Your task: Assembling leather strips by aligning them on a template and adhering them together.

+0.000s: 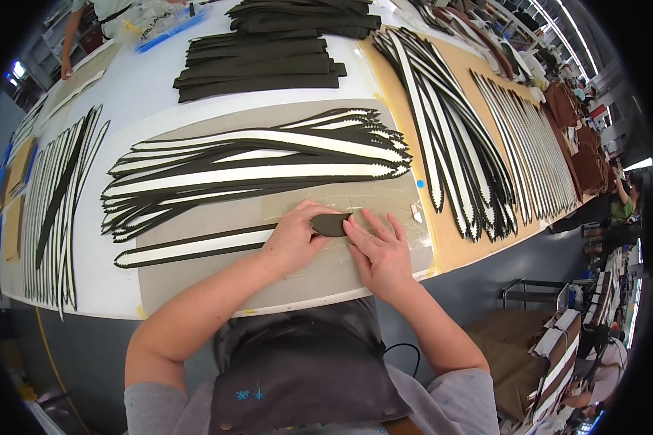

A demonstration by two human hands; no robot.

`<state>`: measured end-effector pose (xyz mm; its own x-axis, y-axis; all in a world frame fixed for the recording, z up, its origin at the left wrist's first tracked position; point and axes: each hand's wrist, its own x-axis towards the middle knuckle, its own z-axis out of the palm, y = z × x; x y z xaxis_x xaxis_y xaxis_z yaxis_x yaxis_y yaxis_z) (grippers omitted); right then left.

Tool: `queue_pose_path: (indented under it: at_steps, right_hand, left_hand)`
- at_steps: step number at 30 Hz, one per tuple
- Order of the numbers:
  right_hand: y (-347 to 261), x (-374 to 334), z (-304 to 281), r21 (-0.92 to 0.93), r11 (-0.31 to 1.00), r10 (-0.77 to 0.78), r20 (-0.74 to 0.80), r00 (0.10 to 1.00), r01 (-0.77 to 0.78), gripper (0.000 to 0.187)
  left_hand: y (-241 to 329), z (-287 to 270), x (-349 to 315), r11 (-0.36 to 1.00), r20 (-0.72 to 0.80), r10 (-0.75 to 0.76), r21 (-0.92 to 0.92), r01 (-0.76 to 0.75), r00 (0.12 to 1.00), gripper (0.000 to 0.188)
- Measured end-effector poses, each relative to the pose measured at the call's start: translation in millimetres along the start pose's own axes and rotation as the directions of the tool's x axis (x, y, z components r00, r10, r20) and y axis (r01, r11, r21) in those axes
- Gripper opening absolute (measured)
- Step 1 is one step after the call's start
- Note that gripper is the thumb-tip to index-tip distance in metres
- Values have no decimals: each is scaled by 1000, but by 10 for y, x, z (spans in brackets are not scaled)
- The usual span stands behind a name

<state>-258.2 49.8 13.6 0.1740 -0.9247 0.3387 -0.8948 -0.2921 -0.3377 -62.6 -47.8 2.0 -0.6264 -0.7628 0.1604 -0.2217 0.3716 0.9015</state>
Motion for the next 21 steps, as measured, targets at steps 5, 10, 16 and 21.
queue_pose_path:
  at_steps: [5,10,16,21]
  right_hand:
    - [-64,-20,-5,-92,996,-17,-17,1000,16,41]
    - [-93,-61,7,-111,994,-19,-13,1000,18,42]
    - [-120,17,-39,-131,991,-30,13,999,31,42]
    - [-96,14,-27,-150,988,-36,3,999,36,45]
  left_hand:
    - [-19,-186,-153,984,-27,56,169,-51,998,43]
    - [35,-371,-360,981,-56,53,192,-41,997,46]
    - [-57,-370,-364,952,-83,146,282,-117,986,41]
    - [-46,-354,-336,960,-78,131,260,-107,988,30]
